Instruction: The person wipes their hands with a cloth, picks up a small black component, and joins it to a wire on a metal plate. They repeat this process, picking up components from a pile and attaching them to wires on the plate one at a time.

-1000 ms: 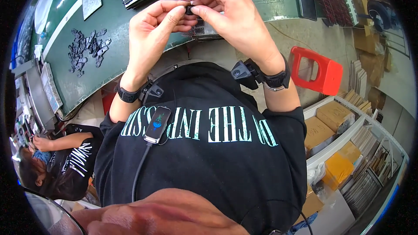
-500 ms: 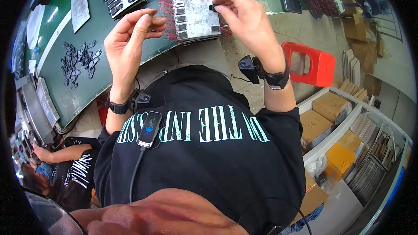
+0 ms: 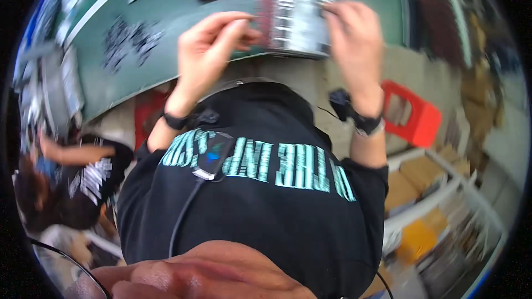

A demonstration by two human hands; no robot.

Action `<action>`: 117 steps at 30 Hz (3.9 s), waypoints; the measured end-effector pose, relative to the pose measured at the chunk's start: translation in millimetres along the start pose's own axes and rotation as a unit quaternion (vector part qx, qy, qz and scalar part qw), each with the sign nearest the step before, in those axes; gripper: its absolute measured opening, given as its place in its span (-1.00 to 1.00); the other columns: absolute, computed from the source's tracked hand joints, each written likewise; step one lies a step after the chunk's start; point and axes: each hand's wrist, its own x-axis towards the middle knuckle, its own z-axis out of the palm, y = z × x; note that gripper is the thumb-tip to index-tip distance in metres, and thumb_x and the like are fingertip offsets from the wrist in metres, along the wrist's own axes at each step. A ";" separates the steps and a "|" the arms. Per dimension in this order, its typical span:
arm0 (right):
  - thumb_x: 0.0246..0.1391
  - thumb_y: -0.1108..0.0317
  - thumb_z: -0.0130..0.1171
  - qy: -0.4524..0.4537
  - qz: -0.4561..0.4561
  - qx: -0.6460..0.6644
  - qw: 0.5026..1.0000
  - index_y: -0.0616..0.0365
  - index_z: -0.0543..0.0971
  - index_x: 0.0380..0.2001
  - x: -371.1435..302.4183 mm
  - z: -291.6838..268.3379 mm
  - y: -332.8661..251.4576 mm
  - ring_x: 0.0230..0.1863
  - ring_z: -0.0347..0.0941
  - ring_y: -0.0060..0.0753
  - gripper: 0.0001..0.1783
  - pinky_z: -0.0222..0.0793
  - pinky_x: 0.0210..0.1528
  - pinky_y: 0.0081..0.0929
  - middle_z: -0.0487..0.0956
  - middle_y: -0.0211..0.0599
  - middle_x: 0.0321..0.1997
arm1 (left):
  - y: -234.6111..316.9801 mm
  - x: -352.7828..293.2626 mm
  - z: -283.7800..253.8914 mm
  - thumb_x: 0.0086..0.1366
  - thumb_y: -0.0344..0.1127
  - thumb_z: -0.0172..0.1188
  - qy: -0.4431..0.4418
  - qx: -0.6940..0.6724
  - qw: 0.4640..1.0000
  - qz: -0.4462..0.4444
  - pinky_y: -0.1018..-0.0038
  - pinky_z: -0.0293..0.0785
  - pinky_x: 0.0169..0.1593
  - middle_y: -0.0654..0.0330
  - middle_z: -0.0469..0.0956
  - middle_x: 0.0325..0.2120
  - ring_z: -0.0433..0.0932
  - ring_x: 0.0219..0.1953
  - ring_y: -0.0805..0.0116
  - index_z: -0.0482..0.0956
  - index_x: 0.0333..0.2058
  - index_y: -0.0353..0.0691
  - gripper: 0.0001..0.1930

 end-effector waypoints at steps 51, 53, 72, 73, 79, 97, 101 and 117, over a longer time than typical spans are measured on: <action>0.22 0.48 0.24 -0.082 0.203 0.486 0.846 0.23 0.62 -0.16 -9.5 -5.7 -34.0 -0.32 0.51 -0.68 -0.86 0.44 -0.21 -0.72 0.60 -0.45 -0.22 | 9.2 10.1 37.1 0.46 -0.45 0.07 -0.070 -0.102 0.991 -0.045 0.56 0.67 -0.11 0.05 0.68 -0.21 0.69 -0.22 0.42 0.56 0.04 -0.43 -0.73; 0.22 0.47 0.25 -0.105 0.233 0.546 0.798 0.23 0.61 -0.16 -8.2 -7.6 -33.6 -0.34 0.51 -0.67 -0.86 0.44 -0.23 -0.71 0.60 -0.45 -0.23 | 10.7 10.2 37.3 0.46 -0.46 0.07 -0.071 -0.093 0.992 -0.042 0.56 0.67 -0.12 0.06 0.67 -0.22 0.69 -0.22 0.43 0.56 0.04 -0.44 -0.74; 0.23 0.42 0.25 -0.171 0.246 0.556 0.775 0.23 0.55 -0.17 -3.3 -7.4 -29.8 -0.33 0.51 -0.65 -0.84 0.47 -0.24 -0.68 0.58 -0.41 -0.26 | 7.6 8.6 34.6 0.47 -0.45 0.05 -0.068 -0.098 0.992 -0.042 0.57 0.67 -0.13 0.09 0.67 -0.25 0.69 -0.26 0.43 0.55 0.01 -0.46 -0.75; 0.23 0.42 0.25 -0.171 0.247 0.555 0.776 0.23 0.55 -0.17 -3.8 -6.8 -31.2 -0.33 0.51 -0.65 -0.84 0.47 -0.24 -0.68 0.58 -0.41 -0.26 | 7.7 8.0 34.3 0.47 -0.45 0.05 -0.069 -0.099 0.992 -0.042 0.57 0.67 -0.13 0.09 0.67 -0.25 0.69 -0.26 0.43 0.55 0.01 -0.46 -0.75; 0.25 0.47 0.21 -0.132 0.235 0.544 0.795 0.28 0.55 -0.10 -6.7 -2.6 -38.7 -0.27 0.54 -0.60 -0.81 0.52 -0.17 -0.66 0.57 -0.38 -0.23 | 5.7 6.9 35.1 0.47 -0.44 0.04 -0.066 -0.130 0.988 -0.052 0.57 0.67 -0.12 0.05 0.67 -0.26 0.70 -0.25 0.40 0.53 0.02 -0.46 -0.75; 0.21 0.47 0.24 -0.064 0.223 0.424 0.875 0.26 0.58 -0.16 -6.1 -7.1 -53.3 -0.23 0.52 -0.64 -0.84 0.48 -0.17 -0.63 0.58 -0.44 -0.16 | 1.1 8.6 40.6 0.44 -0.42 0.13 -0.025 -0.082 0.996 0.009 0.59 0.63 -0.17 0.13 0.69 -0.30 0.68 -0.29 0.50 0.56 -0.02 -0.42 -0.77; 0.24 0.39 0.23 -0.103 0.253 0.459 0.845 0.24 0.58 -0.16 -2.2 -11.2 -52.4 -0.28 0.48 -0.68 -0.83 0.45 -0.18 -0.66 0.57 -0.45 -0.18 | 0.1 8.7 42.3 0.43 -0.44 0.13 -0.015 -0.093 0.995 0.015 0.60 0.63 -0.17 0.13 0.70 -0.31 0.67 -0.29 0.51 0.57 -0.03 -0.42 -0.78; 0.23 0.43 0.25 -0.080 0.230 0.493 0.835 0.26 0.55 -0.19 -7.7 1.9 -49.1 -0.26 0.47 -0.64 -0.85 0.46 -0.18 -0.66 0.51 -0.29 -0.02 | -0.4 6.0 44.6 0.43 -0.45 0.12 -0.004 -0.088 0.996 0.012 0.62 0.62 -0.18 0.16 0.69 -0.32 0.67 -0.30 0.52 0.56 -0.05 -0.42 -0.80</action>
